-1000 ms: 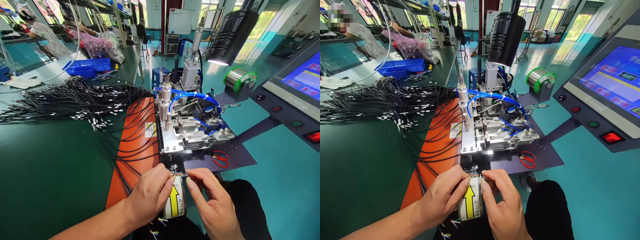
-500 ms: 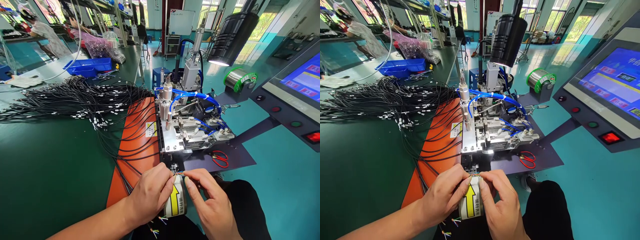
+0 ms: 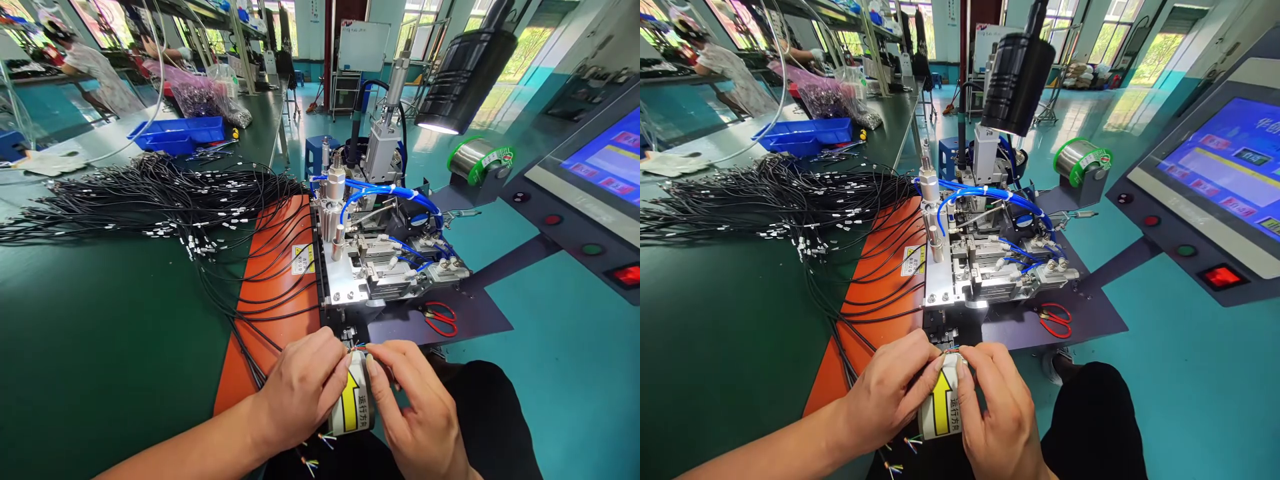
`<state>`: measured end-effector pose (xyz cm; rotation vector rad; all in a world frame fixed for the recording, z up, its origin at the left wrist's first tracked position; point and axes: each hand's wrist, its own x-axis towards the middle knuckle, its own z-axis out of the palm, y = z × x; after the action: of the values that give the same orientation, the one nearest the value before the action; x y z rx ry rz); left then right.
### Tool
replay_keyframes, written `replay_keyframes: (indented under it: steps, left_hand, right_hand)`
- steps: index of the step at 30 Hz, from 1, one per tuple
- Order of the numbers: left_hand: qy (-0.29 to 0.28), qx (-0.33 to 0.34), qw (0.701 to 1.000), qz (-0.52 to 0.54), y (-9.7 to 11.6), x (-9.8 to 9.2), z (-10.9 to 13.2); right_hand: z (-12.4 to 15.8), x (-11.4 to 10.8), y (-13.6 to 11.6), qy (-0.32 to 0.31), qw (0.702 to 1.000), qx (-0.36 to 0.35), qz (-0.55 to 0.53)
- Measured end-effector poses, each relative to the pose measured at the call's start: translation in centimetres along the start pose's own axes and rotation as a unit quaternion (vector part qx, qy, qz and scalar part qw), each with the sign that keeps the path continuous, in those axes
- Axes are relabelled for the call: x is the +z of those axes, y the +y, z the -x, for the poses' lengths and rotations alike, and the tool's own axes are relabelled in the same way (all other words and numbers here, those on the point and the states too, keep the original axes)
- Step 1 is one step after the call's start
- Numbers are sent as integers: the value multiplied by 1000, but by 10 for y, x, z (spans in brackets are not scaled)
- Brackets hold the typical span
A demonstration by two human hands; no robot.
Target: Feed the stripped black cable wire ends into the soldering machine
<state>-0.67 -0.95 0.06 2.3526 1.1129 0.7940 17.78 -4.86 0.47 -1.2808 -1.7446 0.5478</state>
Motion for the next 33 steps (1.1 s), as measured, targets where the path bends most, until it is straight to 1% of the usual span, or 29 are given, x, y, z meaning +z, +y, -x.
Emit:
replay_keyframes:
  steps: [6,8,11,13,15,19,21,22,24,26,28,29,31,33]
  left_hand:
    - [-7,-1,1000,-2,-1,0,0]
    - [-4,-1,1000,-6,-2,1,1]
    - [-3,-1,1000,-8,-2,1,1]
    - [-3,0,1000,-5,-2,2,1]
    - [0,3,1000,0,-2,2,1]
    - [4,4,1000,19,-2,2,1]
    - [8,-4,999,31,-2,1,1]
    - [10,-9,999,37,-2,0,1]
    - [13,-14,999,45,-2,0,0]
    - [9,-14,999,49,-2,0,0]
    - [7,-14,999,51,-1,0,0]
    - [7,-14,999,51,-1,0,0]
    - [11,-14,999,49,-1,1,0]
    - [11,-13,999,46,-1,0,0]
  right_hand:
    - [-5,2,-2,12,999,18,-34]
    - [-6,3,-1,16,998,46,-47]
    - [-8,6,-1,18,992,108,-57]
    - [-8,10,-2,19,991,121,-55]
    - [-6,16,-3,29,994,100,-45]
    - [-2,28,-6,58,997,27,-36]
    - [0,30,-5,59,997,11,-47]
    - [-1,28,-4,51,997,15,-57]
    - [-2,21,0,34,994,60,-83]
    - [-5,11,6,31,981,152,-114]
    - [-9,4,11,23,954,254,-158]
    - [-11,2,13,12,937,293,-188]
    - [-15,2,15,-26,906,337,-254]
    - [-18,6,15,-51,883,353,-304]
